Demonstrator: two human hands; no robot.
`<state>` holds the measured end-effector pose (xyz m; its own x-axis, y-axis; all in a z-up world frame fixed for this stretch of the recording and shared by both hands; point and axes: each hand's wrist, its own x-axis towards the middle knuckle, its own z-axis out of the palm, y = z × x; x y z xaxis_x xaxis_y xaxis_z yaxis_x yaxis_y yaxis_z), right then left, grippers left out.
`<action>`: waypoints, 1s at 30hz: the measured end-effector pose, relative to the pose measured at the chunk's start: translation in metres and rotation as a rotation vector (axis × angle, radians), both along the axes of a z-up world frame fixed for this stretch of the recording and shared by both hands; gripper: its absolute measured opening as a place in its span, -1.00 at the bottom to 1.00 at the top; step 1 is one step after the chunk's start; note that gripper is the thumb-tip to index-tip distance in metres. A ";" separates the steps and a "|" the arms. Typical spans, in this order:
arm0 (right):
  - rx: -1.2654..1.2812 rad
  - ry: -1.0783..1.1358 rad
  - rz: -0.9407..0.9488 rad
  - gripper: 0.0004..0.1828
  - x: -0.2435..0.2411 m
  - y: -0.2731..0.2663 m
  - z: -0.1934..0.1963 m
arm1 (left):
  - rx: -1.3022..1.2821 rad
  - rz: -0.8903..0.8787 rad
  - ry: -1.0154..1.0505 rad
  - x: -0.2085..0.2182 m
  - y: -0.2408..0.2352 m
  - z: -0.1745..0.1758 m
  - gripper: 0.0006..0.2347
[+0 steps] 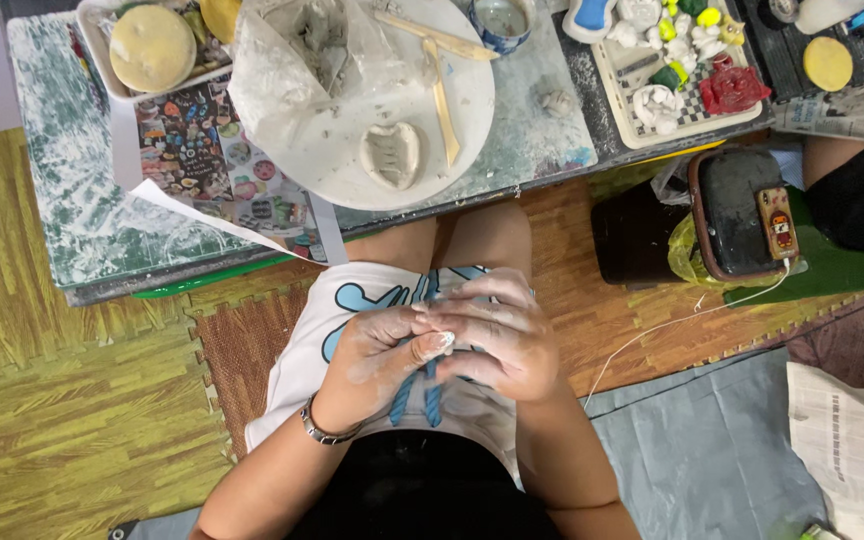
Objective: The person sits on the floor and shapes a small piece of white clay into a ball using their hands. They then place the clay ball onto a larger clay base on a plate and use a wooden stick to press and smooth the clay into the base.
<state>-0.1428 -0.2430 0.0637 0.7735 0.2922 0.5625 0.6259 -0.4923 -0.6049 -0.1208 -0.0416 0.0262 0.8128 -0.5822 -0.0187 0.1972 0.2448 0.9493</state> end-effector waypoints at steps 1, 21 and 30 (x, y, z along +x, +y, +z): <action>-0.015 0.003 -0.006 -0.43 0.000 -0.001 0.000 | -0.018 -0.004 -0.026 0.000 0.000 -0.001 -0.82; -0.162 -0.077 -0.102 -0.60 0.003 0.008 0.001 | 0.226 0.103 -0.086 -0.003 0.001 0.006 -0.83; -0.064 -0.066 -0.107 -0.59 0.000 0.005 -0.005 | 0.096 0.075 -0.075 -0.009 -0.001 -0.009 -0.75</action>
<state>-0.1431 -0.2383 0.0586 0.7639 0.2472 0.5962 0.6053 -0.5948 -0.5289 -0.1293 -0.0422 0.0171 0.8550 -0.5186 -0.0090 0.1092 0.1630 0.9806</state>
